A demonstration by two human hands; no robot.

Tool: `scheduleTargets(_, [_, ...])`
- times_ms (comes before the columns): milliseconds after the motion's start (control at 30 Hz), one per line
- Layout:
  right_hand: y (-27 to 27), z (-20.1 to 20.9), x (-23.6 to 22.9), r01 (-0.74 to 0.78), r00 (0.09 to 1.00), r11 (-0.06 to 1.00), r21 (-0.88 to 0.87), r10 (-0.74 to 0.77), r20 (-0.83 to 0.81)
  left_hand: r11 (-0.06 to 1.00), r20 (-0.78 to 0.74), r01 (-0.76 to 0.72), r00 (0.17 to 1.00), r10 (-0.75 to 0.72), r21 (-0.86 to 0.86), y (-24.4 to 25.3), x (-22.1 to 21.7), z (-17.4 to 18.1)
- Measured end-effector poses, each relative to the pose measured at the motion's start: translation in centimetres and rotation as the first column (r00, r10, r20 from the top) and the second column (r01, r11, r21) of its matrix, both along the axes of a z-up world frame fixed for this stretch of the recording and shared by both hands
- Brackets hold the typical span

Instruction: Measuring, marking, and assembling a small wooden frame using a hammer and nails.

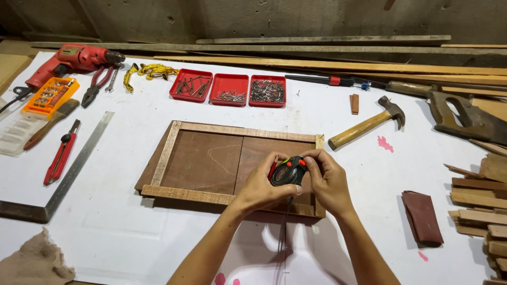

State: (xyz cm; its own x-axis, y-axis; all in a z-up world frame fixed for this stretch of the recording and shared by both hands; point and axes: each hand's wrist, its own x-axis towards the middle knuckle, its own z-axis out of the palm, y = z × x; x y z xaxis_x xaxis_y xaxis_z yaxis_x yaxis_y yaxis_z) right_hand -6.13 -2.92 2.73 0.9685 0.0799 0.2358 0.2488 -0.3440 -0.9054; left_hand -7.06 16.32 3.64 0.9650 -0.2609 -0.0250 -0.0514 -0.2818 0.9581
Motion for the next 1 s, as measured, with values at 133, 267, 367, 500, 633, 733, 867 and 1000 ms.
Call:
scheduleTargets(133, [0.0,0.2,-0.9,0.13,0.991,0.991,-0.019,-0.129,0.034,0.999,0.112,0.029,0.993,-0.031,0.022,-0.6,-1.2,-0.7])
scheduleTargets(267, [-0.9,-0.3,-1.2,0.051,0.996,0.995,0.085,-0.057,0.07,0.99,0.023,0.092,0.996,-0.09,-0.103,-1.0,-2.9,0.3])
scheduleTargets(367, [-2.0,-0.2,-1.0,-0.063,0.968,0.996,-0.063,0.076,0.241,0.962,-0.079,0.121,0.986,-0.144,-0.245,-1.2,-3.2,1.2])
scheduleTargets(500, [-4.0,0.4,0.2,-0.091,0.887,0.935,-0.343,0.233,0.398,0.966,-0.093,0.042,0.993,-0.067,-0.254,-2.3,-2.5,1.6])
scheduleTargets(633, [-5.3,1.7,1.6,-0.012,0.88,0.908,-0.419,0.208,0.426,0.997,0.054,-0.01,0.998,0.014,-0.077,-3.0,-1.7,2.8])
scheduleTargets(733, [-5.8,1.9,4.3,0.001,0.85,0.905,-0.425,0.223,0.477,0.997,0.072,-0.015,0.997,0.01,0.069,-3.7,-0.5,3.3])
scheduleTargets(867, [-6.0,1.3,7.6,-0.025,0.917,0.917,-0.398,0.179,0.355,0.991,0.11,-0.045,0.993,0.031,0.128,-4.6,1.0,2.4])
scheduleTargets(1000, [-6.3,0.0,10.1,-0.07,0.949,0.897,-0.436,0.194,0.247,0.98,0.153,-0.082,0.987,0.055,0.179,-5.6,2.8,1.2])
